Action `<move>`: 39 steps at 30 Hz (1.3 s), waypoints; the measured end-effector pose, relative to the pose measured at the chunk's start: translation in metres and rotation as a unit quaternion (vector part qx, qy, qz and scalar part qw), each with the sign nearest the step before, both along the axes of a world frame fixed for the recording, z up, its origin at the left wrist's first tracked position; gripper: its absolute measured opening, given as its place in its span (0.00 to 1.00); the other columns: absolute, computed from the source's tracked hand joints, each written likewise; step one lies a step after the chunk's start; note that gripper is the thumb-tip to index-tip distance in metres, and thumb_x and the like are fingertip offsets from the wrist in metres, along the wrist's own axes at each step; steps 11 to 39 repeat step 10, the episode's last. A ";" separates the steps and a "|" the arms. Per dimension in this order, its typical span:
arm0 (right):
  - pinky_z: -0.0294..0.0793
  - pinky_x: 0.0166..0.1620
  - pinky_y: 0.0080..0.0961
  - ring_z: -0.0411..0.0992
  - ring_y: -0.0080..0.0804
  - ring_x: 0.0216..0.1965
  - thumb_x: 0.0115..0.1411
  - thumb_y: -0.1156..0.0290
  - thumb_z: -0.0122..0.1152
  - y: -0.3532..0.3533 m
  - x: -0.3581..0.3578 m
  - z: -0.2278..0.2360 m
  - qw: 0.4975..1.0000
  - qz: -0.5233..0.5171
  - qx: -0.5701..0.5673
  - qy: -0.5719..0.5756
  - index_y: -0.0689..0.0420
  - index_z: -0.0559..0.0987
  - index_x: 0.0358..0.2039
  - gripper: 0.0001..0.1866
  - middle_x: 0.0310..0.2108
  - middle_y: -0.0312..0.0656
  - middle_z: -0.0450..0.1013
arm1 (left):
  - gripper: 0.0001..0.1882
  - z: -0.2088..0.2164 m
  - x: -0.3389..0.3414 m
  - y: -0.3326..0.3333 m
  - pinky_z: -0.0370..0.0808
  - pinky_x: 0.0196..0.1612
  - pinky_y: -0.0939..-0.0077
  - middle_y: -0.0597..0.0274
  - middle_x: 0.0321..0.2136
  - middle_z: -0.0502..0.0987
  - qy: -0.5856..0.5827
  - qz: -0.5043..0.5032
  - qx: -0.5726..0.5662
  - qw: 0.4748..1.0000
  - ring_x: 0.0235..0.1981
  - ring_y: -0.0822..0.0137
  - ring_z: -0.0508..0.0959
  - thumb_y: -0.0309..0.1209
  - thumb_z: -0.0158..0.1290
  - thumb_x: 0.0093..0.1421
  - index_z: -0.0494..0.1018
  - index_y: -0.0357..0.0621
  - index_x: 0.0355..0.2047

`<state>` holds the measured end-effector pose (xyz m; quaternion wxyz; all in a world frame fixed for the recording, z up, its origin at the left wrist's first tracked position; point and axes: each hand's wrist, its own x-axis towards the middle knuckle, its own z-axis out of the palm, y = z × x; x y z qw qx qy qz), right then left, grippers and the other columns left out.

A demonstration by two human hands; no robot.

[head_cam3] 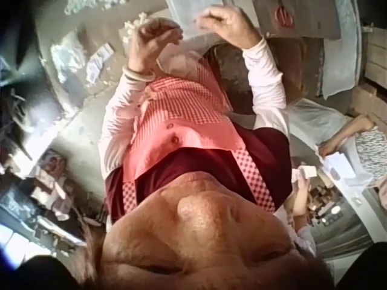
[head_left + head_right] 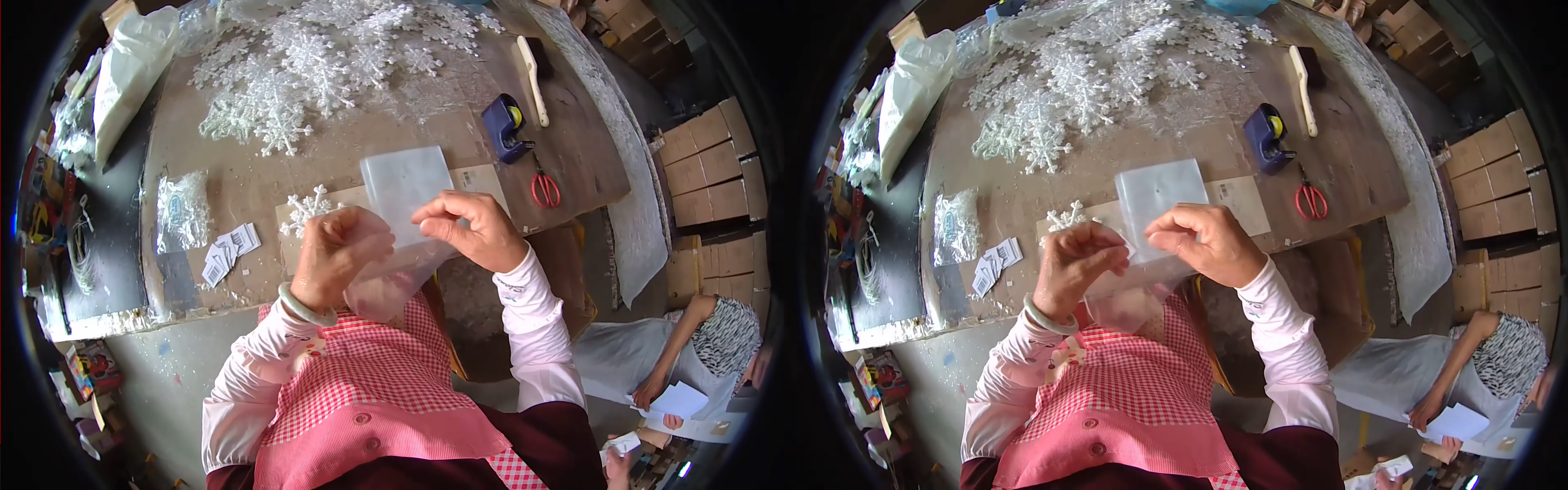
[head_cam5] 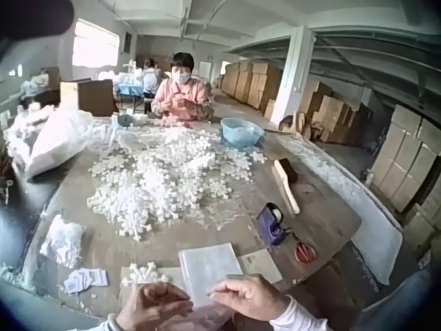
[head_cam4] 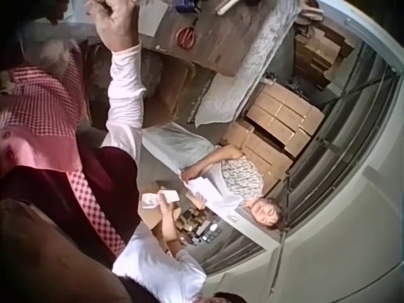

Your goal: Packaging plastic snowflake decorations into bags and applying labels.

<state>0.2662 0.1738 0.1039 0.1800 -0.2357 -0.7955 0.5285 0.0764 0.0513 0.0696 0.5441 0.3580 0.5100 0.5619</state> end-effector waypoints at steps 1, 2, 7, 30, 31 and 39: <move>0.72 0.34 0.18 0.72 0.19 0.28 0.62 0.69 0.60 -0.002 0.001 -0.001 0.999 -0.038 0.027 -0.025 0.63 0.79 0.34 0.09 0.25 0.36 0.76 | 0.07 -0.007 0.001 -0.002 0.78 0.37 0.78 0.57 0.29 0.80 -0.059 -0.015 0.005 0.998 0.30 0.71 0.80 0.19 0.57 0.57 0.75 0.29 0.35; 0.71 0.31 0.18 0.71 0.17 0.26 0.58 0.75 0.61 -0.003 0.002 -0.001 0.998 -0.052 0.033 -0.021 0.64 0.79 0.30 0.04 0.24 0.37 0.76 | 0.08 -0.012 0.001 -0.004 0.78 0.37 0.79 0.58 0.30 0.80 -0.075 -0.041 0.001 0.996 0.31 0.72 0.80 0.20 0.58 0.57 0.75 0.30 0.37; 0.66 0.27 0.16 0.66 0.13 0.23 0.56 0.73 0.66 -0.011 -0.003 -0.012 1.000 -0.025 0.008 -0.012 0.61 0.75 0.23 0.10 0.20 0.31 0.72 | 0.08 -0.012 0.002 -0.005 0.76 0.37 0.80 0.61 0.30 0.80 -0.068 -0.063 -0.009 0.996 0.31 0.73 0.79 0.21 0.57 0.58 0.76 0.32 0.38; 0.60 0.23 0.18 0.59 0.13 0.20 0.54 0.67 0.70 -0.015 -0.005 -0.013 0.998 -0.050 0.033 -0.023 0.58 0.67 0.18 0.20 0.16 0.27 0.64 | 0.08 -0.019 -0.001 -0.005 0.75 0.35 0.80 0.61 0.27 0.80 -0.083 -0.081 0.016 0.993 0.28 0.74 0.77 0.26 0.53 0.63 0.78 0.32 0.37; 0.60 0.23 0.18 0.59 0.13 0.20 0.54 0.67 0.70 -0.015 -0.005 -0.013 0.998 -0.050 0.033 -0.023 0.58 0.67 0.18 0.20 0.16 0.27 0.64 | 0.08 -0.019 -0.001 -0.005 0.75 0.35 0.80 0.61 0.27 0.80 -0.083 -0.081 0.016 0.993 0.28 0.74 0.77 0.26 0.53 0.63 0.78 0.32 0.37; 0.60 0.23 0.18 0.59 0.13 0.20 0.54 0.67 0.70 -0.015 -0.005 -0.013 0.998 -0.050 0.033 -0.023 0.58 0.67 0.18 0.20 0.16 0.27 0.64 | 0.08 -0.019 -0.001 -0.005 0.75 0.35 0.80 0.61 0.27 0.80 -0.083 -0.081 0.016 0.993 0.28 0.74 0.77 0.26 0.53 0.63 0.78 0.32 0.37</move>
